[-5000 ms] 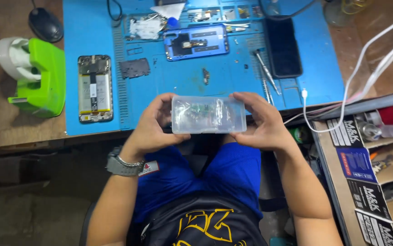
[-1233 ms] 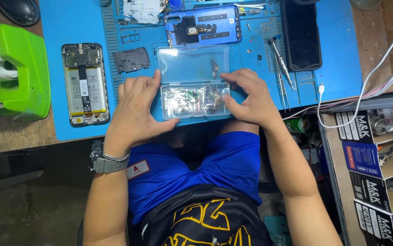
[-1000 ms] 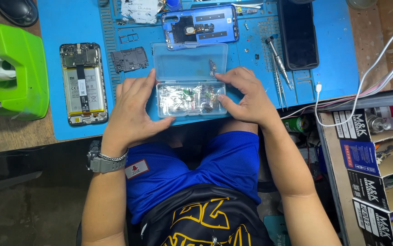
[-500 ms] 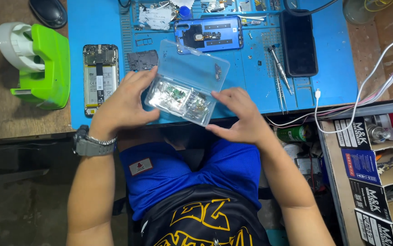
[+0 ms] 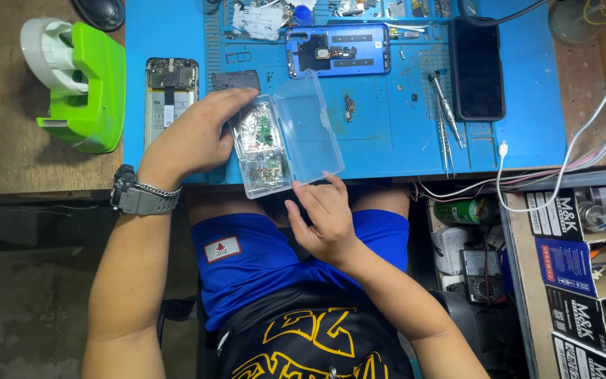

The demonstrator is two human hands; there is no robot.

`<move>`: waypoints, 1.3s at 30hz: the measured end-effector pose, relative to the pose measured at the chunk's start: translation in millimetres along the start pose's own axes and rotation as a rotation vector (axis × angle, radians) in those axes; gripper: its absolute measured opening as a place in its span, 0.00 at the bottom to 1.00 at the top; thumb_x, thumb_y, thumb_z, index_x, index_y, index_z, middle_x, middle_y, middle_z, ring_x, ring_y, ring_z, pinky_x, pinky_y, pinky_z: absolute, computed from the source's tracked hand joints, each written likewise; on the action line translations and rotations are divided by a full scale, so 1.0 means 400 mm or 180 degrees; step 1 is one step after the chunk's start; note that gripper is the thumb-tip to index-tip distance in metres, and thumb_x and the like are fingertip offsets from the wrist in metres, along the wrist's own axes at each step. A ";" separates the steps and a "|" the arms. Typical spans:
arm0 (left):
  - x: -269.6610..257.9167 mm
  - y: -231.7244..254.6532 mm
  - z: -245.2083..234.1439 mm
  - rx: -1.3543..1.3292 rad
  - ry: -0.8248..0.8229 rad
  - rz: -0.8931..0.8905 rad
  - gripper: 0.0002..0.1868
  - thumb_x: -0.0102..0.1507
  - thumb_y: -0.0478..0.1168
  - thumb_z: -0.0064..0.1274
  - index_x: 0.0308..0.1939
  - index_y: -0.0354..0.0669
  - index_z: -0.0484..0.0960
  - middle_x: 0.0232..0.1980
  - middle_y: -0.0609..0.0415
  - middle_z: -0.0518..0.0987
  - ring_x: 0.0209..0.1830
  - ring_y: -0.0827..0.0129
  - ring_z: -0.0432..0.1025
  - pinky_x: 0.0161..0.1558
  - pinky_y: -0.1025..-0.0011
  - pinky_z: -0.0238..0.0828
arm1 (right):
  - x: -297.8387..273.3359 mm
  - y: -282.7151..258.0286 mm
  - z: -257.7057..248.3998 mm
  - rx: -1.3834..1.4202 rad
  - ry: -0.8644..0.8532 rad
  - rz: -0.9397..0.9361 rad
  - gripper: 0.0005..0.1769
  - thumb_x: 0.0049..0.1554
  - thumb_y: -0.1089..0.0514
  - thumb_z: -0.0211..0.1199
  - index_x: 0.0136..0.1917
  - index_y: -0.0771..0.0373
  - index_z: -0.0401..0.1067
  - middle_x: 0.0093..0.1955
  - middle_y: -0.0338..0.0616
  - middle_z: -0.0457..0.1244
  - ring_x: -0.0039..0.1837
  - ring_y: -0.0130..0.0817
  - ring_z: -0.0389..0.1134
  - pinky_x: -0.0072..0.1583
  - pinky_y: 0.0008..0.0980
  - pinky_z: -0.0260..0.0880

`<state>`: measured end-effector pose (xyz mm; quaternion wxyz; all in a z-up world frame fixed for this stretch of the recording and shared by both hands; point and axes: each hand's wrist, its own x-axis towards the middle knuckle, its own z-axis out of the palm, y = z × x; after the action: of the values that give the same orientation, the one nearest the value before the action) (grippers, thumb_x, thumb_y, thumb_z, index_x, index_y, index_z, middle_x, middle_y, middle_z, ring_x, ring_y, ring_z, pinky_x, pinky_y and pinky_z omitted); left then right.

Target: Sorting small electronic replacement parts into a plastic organizer box at a repair bench.

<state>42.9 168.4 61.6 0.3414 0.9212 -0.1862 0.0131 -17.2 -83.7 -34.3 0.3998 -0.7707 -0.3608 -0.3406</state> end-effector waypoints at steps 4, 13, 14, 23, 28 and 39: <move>-0.018 -0.017 -0.001 0.0069 0.0143 0.0119 0.39 0.52 0.14 0.46 0.69 0.31 0.74 0.66 0.34 0.76 0.68 0.38 0.67 0.66 0.47 0.65 | 0.009 -0.016 -0.006 0.0168 -0.0116 -0.0057 0.19 0.55 0.63 0.71 0.60 0.68 0.78 0.51 0.50 0.72 0.46 0.41 0.72 0.70 0.53 0.62; -0.028 -0.044 0.003 0.0407 0.0178 0.0391 0.35 0.54 0.18 0.48 0.67 0.32 0.76 0.66 0.37 0.77 0.70 0.43 0.68 0.69 0.51 0.64 | 0.031 -0.054 -0.021 0.0671 -0.0619 -0.0025 0.20 0.57 0.64 0.66 0.63 0.71 0.74 0.60 0.58 0.70 0.52 0.48 0.75 0.78 0.61 0.42; -0.027 -0.047 0.006 0.0401 0.0185 0.0383 0.35 0.54 0.19 0.48 0.68 0.33 0.76 0.66 0.37 0.76 0.71 0.43 0.67 0.69 0.51 0.64 | 0.030 -0.052 -0.023 0.0708 -0.0659 -0.0034 0.20 0.57 0.64 0.65 0.62 0.71 0.74 0.61 0.58 0.70 0.53 0.48 0.75 0.78 0.62 0.42; -0.052 -0.038 0.004 0.0661 0.0508 0.0285 0.18 0.63 0.30 0.53 0.57 0.44 0.84 0.53 0.50 0.79 0.58 0.52 0.71 0.61 0.56 0.66 | 0.048 0.051 -0.121 0.0828 -0.0111 -0.0151 0.10 0.50 0.65 0.72 0.47 0.66 0.82 0.47 0.53 0.73 0.45 0.48 0.74 0.62 0.52 0.72; -0.013 0.009 0.003 0.0969 0.0175 0.0264 0.11 0.65 0.41 0.59 0.51 0.51 0.88 0.44 0.55 0.78 0.51 0.58 0.69 0.54 0.59 0.64 | 0.099 0.157 -0.130 0.0629 -0.0220 -0.0133 0.15 0.54 0.57 0.74 0.53 0.64 0.81 0.56 0.56 0.70 0.50 0.51 0.69 0.56 0.51 0.73; 0.043 0.004 0.000 0.1185 -0.0455 -0.0162 0.26 0.57 0.51 0.65 0.54 0.41 0.84 0.46 0.52 0.68 0.50 0.57 0.60 0.47 0.62 0.56 | 0.123 0.177 -0.159 0.1804 -0.0846 0.1002 0.15 0.55 0.63 0.73 0.55 0.70 0.79 0.54 0.57 0.70 0.58 0.50 0.73 0.60 0.43 0.72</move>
<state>58.5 161.5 65.1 0.1513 0.9714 -0.1810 -0.0268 51.2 -154.3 8.0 0.5950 -0.7128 -0.3667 -0.0577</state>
